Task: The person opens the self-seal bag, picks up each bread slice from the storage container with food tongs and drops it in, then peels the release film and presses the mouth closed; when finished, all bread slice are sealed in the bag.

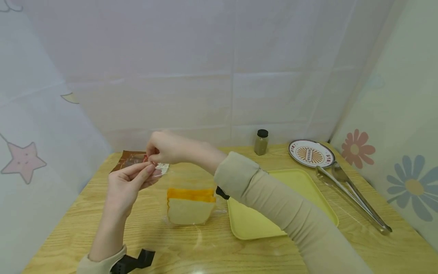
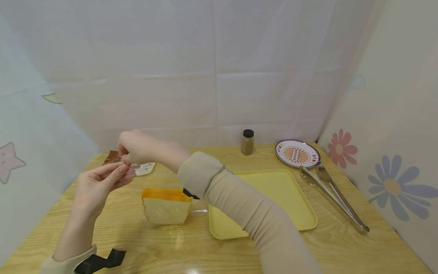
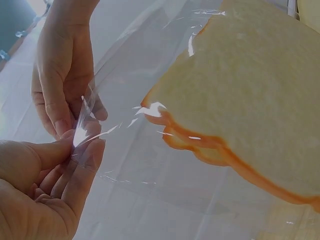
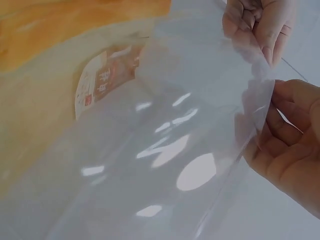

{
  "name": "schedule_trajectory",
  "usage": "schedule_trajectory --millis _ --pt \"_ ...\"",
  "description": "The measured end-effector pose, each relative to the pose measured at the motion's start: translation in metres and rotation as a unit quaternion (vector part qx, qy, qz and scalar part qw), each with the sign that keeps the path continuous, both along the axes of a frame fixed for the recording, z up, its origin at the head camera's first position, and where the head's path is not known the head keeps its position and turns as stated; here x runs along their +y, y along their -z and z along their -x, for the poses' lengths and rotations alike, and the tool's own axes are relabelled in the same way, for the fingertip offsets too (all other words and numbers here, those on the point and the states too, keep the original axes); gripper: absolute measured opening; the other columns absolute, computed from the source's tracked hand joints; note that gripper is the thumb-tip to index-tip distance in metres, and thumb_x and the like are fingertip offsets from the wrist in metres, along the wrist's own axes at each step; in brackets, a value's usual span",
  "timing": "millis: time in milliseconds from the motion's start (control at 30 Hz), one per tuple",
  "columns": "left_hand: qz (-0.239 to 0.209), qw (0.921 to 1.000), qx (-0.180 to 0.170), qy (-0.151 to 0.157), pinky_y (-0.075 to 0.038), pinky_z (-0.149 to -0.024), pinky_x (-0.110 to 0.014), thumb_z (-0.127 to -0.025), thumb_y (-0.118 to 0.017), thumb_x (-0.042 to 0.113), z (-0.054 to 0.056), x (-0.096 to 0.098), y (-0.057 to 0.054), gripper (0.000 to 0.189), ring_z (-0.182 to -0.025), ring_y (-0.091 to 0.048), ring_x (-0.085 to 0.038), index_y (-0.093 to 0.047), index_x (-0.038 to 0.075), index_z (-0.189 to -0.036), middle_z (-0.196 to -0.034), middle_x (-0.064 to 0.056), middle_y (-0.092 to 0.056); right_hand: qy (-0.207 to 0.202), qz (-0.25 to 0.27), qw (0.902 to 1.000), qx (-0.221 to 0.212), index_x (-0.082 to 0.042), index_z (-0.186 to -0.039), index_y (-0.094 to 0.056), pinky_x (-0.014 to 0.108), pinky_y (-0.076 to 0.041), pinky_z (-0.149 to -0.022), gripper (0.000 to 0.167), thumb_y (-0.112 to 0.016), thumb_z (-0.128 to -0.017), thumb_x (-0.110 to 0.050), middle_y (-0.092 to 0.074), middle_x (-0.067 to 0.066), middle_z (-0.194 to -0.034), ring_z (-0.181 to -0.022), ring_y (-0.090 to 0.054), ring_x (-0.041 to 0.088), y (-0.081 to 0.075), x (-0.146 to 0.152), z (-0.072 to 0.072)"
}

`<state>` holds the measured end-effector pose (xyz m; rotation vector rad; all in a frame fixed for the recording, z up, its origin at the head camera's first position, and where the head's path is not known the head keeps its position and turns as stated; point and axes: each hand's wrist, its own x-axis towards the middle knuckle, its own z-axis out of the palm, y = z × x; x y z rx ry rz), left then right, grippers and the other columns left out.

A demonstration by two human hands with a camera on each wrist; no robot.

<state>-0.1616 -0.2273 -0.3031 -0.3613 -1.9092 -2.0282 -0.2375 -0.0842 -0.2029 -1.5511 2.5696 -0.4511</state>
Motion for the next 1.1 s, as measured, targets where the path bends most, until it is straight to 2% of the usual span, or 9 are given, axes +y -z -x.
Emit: schedule_trajectory --millis 233,400,467,633,867,967,1100 --pt "0.007 1.0000 -0.003 -0.002 -0.058 -0.069 -0.025 -0.091 -0.060 0.005 -0.001 -0.001 0.000 0.017 -0.074 -0.072 -0.010 -0.074 0.012 -0.098 -0.082 0.003 -0.074 0.007 -0.004 0.9989 0.046 -0.009 -0.084 -0.074 0.014 -0.033 -0.050 0.023 -0.053 -0.093 -0.009 -0.060 -0.002 -0.065 -0.050 -0.038 0.006 0.000 -0.002 -0.005" --pt "0.006 1.0000 -0.005 -0.001 -0.058 -0.069 -0.026 -0.090 -0.060 0.005 -0.002 0.000 0.000 0.017 -0.075 -0.072 -0.010 -0.074 0.012 -0.098 -0.082 0.002 -0.074 0.019 -0.033 0.9939 0.104 -0.008 -0.088 -0.068 0.013 -0.033 -0.053 0.021 -0.049 -0.096 -0.011 -0.054 -0.003 -0.070 -0.057 -0.041 0.006 0.002 -0.003 -0.010" --pt "0.004 1.0000 -0.007 0.000 -0.058 -0.069 -0.026 -0.090 -0.060 0.005 -0.002 0.001 -0.001 0.017 -0.075 -0.072 -0.010 -0.074 0.011 -0.098 -0.083 0.002 -0.074 0.026 -0.037 0.9926 0.113 -0.009 -0.088 -0.066 0.013 -0.034 -0.054 0.020 -0.048 -0.096 -0.010 -0.054 -0.004 -0.073 -0.059 -0.041 0.006 0.002 -0.003 -0.011" --pt "-0.003 1.0000 -0.004 0.000 -0.059 -0.069 -0.027 -0.090 -0.061 0.004 -0.001 0.003 -0.001 0.016 -0.074 -0.072 -0.011 -0.073 0.002 -0.100 -0.082 0.002 -0.074 0.017 -0.007 0.9970 0.075 -0.008 -0.080 -0.063 0.014 -0.030 -0.052 0.023 -0.047 -0.096 -0.006 -0.050 -0.003 -0.067 -0.055 -0.036 0.007 0.000 0.002 -0.009" --pt "0.000 1.0000 -0.001 -0.002 -0.059 -0.069 -0.027 -0.090 -0.060 0.004 -0.001 0.003 0.000 0.016 -0.074 -0.072 -0.011 -0.072 0.001 -0.100 -0.081 0.002 -0.074 -0.017 0.012 0.9998 0.007 -0.006 -0.088 -0.072 0.013 -0.041 -0.057 0.023 -0.051 -0.096 -0.007 -0.068 0.002 -0.080 -0.060 -0.048 0.006 -0.006 0.009 -0.003" --pt "0.001 1.0000 -0.002 -0.002 -0.059 -0.069 -0.027 -0.090 -0.060 0.005 -0.002 0.004 -0.001 0.017 -0.074 -0.072 -0.011 -0.071 -0.001 -0.102 -0.081 0.001 -0.074 -0.021 -0.001 0.9997 0.009 -0.008 -0.088 -0.074 0.013 -0.045 -0.061 0.021 -0.054 -0.095 -0.010 -0.070 0.001 -0.083 -0.064 -0.053 0.006 -0.006 0.009 -0.003" --pt "0.001 1.0000 0.000 -0.001 -0.059 -0.069 -0.026 -0.090 -0.060 0.004 -0.003 0.004 -0.002 0.016 -0.074 -0.072 -0.011 -0.072 0.002 -0.100 -0.081 0.001 -0.074 -0.021 -0.022 0.9983 0.049 -0.012 -0.090 -0.075 0.012 -0.046 -0.063 0.020 -0.055 -0.094 -0.012 -0.070 -0.004 -0.085 -0.067 -0.054 0.005 -0.007 0.006 -0.008"
